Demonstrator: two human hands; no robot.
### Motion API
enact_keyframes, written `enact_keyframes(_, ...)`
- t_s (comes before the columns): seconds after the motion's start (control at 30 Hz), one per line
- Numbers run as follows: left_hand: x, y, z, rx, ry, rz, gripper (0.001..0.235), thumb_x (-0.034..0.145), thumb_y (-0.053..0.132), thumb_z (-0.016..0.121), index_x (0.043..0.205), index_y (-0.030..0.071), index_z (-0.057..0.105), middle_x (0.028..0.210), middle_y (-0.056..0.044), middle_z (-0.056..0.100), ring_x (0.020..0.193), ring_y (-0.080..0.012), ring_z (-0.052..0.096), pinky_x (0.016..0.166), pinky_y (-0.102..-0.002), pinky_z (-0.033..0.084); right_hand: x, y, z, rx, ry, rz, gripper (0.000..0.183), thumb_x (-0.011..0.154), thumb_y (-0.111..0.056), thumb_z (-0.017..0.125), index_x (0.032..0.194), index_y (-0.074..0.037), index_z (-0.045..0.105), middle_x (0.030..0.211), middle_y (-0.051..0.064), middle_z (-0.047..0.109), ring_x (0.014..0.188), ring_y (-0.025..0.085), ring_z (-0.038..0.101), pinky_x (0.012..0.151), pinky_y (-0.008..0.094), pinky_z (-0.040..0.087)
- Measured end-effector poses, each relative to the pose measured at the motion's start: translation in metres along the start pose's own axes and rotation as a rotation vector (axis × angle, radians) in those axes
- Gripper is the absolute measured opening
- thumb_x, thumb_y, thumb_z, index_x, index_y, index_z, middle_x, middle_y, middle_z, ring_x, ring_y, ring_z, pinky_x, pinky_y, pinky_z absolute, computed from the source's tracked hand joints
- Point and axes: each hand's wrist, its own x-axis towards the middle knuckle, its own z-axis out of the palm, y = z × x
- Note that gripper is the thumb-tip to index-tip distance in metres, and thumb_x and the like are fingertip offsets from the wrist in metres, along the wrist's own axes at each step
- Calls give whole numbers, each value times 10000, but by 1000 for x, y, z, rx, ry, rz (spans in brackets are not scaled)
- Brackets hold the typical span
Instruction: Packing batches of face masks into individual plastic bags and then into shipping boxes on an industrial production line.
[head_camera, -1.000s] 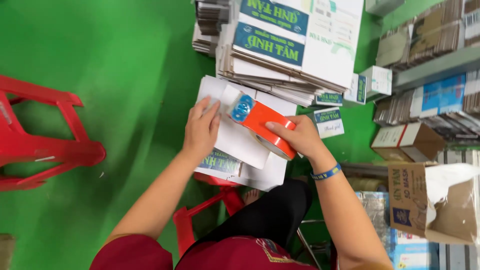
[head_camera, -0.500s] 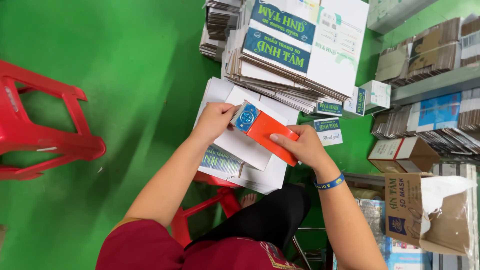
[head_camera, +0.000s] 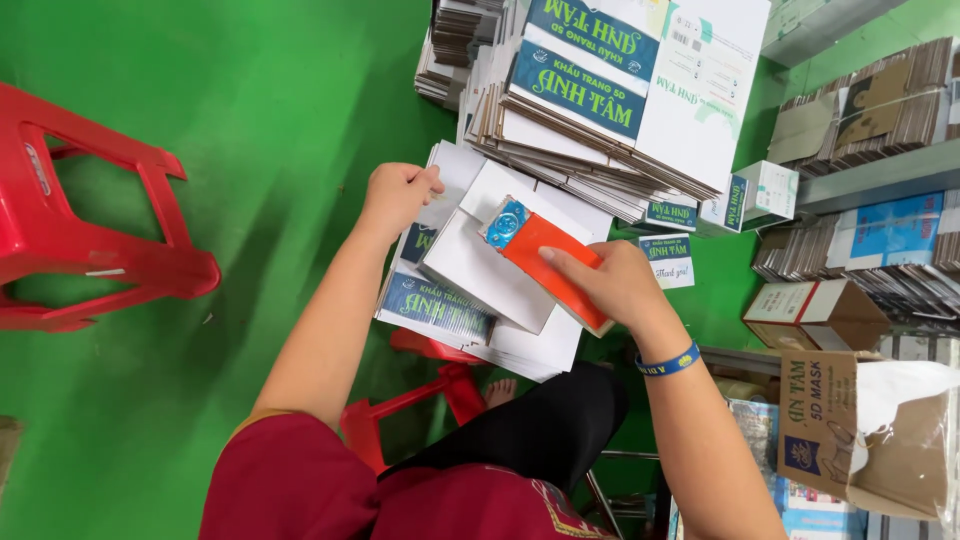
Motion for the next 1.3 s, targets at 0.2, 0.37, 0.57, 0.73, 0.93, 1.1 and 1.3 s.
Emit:
enact_keyframes(0.2,52,-160,55,452,-49,458,270,985,209,627,1147,61,785,1036,-197,752,952,-378,692,861,-454,544,37,4,13,-306,-7,-55,836,777,-747,655,683,79,747,629,259,686,601,365,703,630,442,556)
enact_keyframes(0.37,4,-97,36,494,51,56,458,981,325,605,1380,103,579,1291,-188,668,1177,-376,640,985,-445,512,37,-8,11,-311,-3,-44,857,753,-769,656,662,80,724,624,269,672,611,394,711,651,461,568)
enact_keyframes(0.57,-45,14,39,174,-188,411,672,1092,464,323,1644,136,126,1553,-63,519,1503,-411,322,1190,-572,218,33,2,8,-284,-30,-58,852,748,-773,646,658,70,735,592,256,662,584,380,699,632,448,563)
enact_keyframes(0.73,-48,26,43,423,-268,435,710,1078,562,139,1649,153,33,1581,55,508,1590,-422,84,1211,-658,-97,6,3,-17,-182,-66,-7,807,746,-729,691,698,74,744,570,197,677,540,320,713,590,434,573)
enact_keyframes(0.93,-52,29,41,434,-256,422,706,1082,556,137,1651,151,35,1562,80,529,1577,-419,130,1227,-631,-73,-20,100,-66,-103,-170,161,640,744,-615,725,807,18,797,586,139,686,517,246,672,516,403,547)
enact_keyframes(1.1,-51,28,45,474,-255,404,653,1091,518,171,1651,193,88,1549,89,546,1566,-393,218,1239,-621,-46,9,211,-64,-136,-203,244,670,745,-637,732,786,25,821,664,146,758,595,229,710,582,367,558)
enact_keyframes(1.3,-56,32,43,469,-263,396,599,1108,434,262,1646,214,120,1541,64,552,1550,-330,310,1246,-613,7,82,259,22,361,-313,310,797,816,-654,714,990,123,747,915,196,792,741,224,749,684,349,601)
